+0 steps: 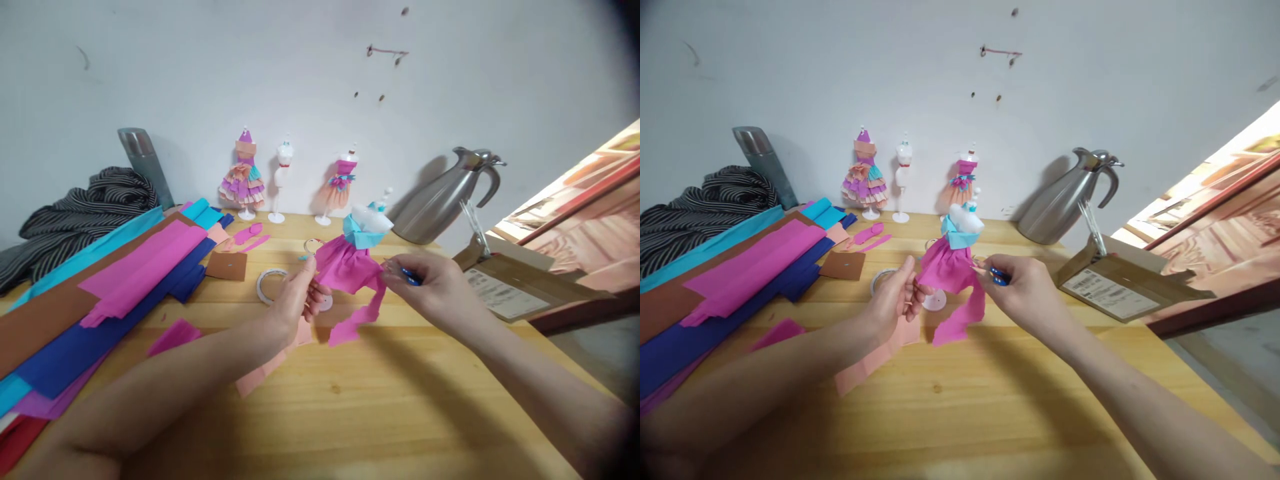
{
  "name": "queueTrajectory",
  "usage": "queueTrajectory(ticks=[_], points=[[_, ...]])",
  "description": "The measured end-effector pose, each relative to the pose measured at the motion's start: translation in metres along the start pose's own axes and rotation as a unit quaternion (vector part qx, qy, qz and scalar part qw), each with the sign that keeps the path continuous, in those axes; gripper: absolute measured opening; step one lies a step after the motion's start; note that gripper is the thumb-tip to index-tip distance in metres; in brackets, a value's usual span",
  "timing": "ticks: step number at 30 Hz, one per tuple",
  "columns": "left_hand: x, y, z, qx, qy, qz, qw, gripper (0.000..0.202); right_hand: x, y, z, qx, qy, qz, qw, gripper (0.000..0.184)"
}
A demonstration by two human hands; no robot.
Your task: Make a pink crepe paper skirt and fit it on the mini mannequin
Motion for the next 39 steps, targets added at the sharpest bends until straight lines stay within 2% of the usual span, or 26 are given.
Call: queueTrajectory(ticks=[2, 7, 10, 13, 16, 20, 26, 33, 36, 38, 39], points=[[0.007, 0.003, -0.002, 0.026, -0.027, 0.003, 0.999, 0.054, 0.0, 0.0, 0.0, -0.012, -0.013, 0.002, 1.0, 0.034], [0.019, 0.001, -0.004, 0.007, -0.106, -0.032, 0.994, 0.03, -0.004, 0.004, -0.002, -0.028, -0.023, 0.0, 0.999, 0.034], [0.019, 0.002, -0.006, 0.018, -0.108, -0.026, 0.994, 0.029, -0.007, 0.006, -0.003, -0.037, -0.021, 0.006, 0.999, 0.034], [0.013, 0.003, -0.008, 0.028, -0.064, 0.02, 0.997, 0.028, -0.008, 0.006, -0.004, -0.043, -0.024, 0.01, 0.999, 0.035], [0.009, -0.001, -0.006, 0.008, -0.03, 0.055, 0.998, 0.032, -0.005, 0.005, -0.005, -0.051, -0.031, 0.013, 0.998, 0.036], [0.017, -0.005, -0.002, -0.032, -0.089, 0.011, 0.995, 0.029, 0.0, 0.003, -0.005, -0.057, -0.028, 0.015, 0.998, 0.038], [0.022, 0.002, -0.003, 0.009, -0.13, -0.019, 0.991, 0.026, 0.001, 0.004, -0.005, -0.059, -0.028, 0.018, 0.998, 0.036], [0.018, 0.003, -0.006, 0.025, -0.077, 0.045, 0.996, 0.038, 0.005, 0.0, -0.007, -0.068, -0.026, 0.005, 0.997, 0.043], [0.004, 0.006, -0.004, 0.042, -0.05, 0.066, 0.996, 0.023, 0.004, 0.0, -0.007, -0.08, -0.02, 0.0, 0.997, 0.042], [-0.011, 0.001, 0.0, 0.014, -0.012, 0.076, 0.997, 0.006, 0.001, -0.001, -0.007, -0.092, -0.014, -0.006, 0.996, 0.041], [-0.019, -0.005, 0.003, -0.016, 0.013, 0.075, 0.997, 0.006, 0.0, -0.001, -0.007, -0.097, -0.012, -0.009, 0.995, 0.042]])
Point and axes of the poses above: each hand's wrist, its own z-axis away from the middle knuckle, its own y-axis out of the back of the hand, x = y × z, the point moved 7 cm from there along -z, towards the middle knuckle, and after that the axes turned 4 degrees about x, right-handed, at the moved point
